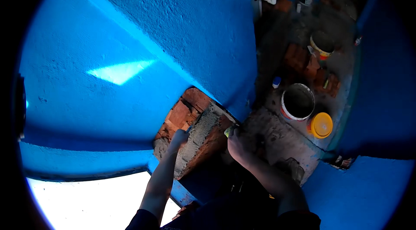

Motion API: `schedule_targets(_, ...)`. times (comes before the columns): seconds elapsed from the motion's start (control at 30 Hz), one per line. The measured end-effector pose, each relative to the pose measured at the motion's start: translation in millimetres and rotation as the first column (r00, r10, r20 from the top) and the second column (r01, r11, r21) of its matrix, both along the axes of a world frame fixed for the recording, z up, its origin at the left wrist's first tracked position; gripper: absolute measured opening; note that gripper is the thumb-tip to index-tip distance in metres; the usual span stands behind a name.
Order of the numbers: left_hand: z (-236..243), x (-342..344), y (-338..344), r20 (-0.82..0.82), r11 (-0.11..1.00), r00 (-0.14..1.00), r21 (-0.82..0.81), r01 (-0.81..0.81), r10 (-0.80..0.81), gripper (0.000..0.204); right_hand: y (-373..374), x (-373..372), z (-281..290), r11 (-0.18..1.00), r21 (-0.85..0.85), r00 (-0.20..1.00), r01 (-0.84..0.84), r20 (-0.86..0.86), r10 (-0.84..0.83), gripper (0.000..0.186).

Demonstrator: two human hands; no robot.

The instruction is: The person lays bricks by spreading mortar with a trowel and positioning bricks onto the structure by hand.

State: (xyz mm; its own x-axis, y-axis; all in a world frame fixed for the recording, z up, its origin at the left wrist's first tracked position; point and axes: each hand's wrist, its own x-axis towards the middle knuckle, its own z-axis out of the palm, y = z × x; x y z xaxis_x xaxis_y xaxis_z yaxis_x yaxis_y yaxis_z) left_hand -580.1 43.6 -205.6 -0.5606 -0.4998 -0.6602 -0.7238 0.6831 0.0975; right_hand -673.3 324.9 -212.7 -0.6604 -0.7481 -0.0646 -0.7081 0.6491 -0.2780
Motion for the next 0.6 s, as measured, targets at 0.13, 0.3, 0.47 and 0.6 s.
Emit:
schedule_targets(0.13,30.9,5.9,35.7,-0.214,0.992,0.969,0.039,-0.119,0.125,0.033,60.6,-1.0,-2.4,0.985,-0.135,0.948,0.105,0.313,-0.058,0.042)
schedule_targets(0.3,63.8,87.8,71.7,-0.676,0.947,0.664,0.235,-0.217,0.320,0.025,141.5,9.4,16.5,0.962,-0.089,0.926,0.257,0.309,-0.219,0.039)
schedule_targets(0.47,90.2,181.7,122.6,-0.263,0.408,0.327,0.732,-0.546,0.908,0.029,192.9,-41.4,-31.5,0.445,0.212,-0.018,0.870,0.915,-0.403,0.021)
schedule_targets(0.6,93.5,205.6,163.4,-0.420,0.531,0.333,0.575,-0.622,0.844,0.031,267.8,-148.9,-71.2,0.455,0.214,-0.160,0.864,0.975,-0.155,0.017)
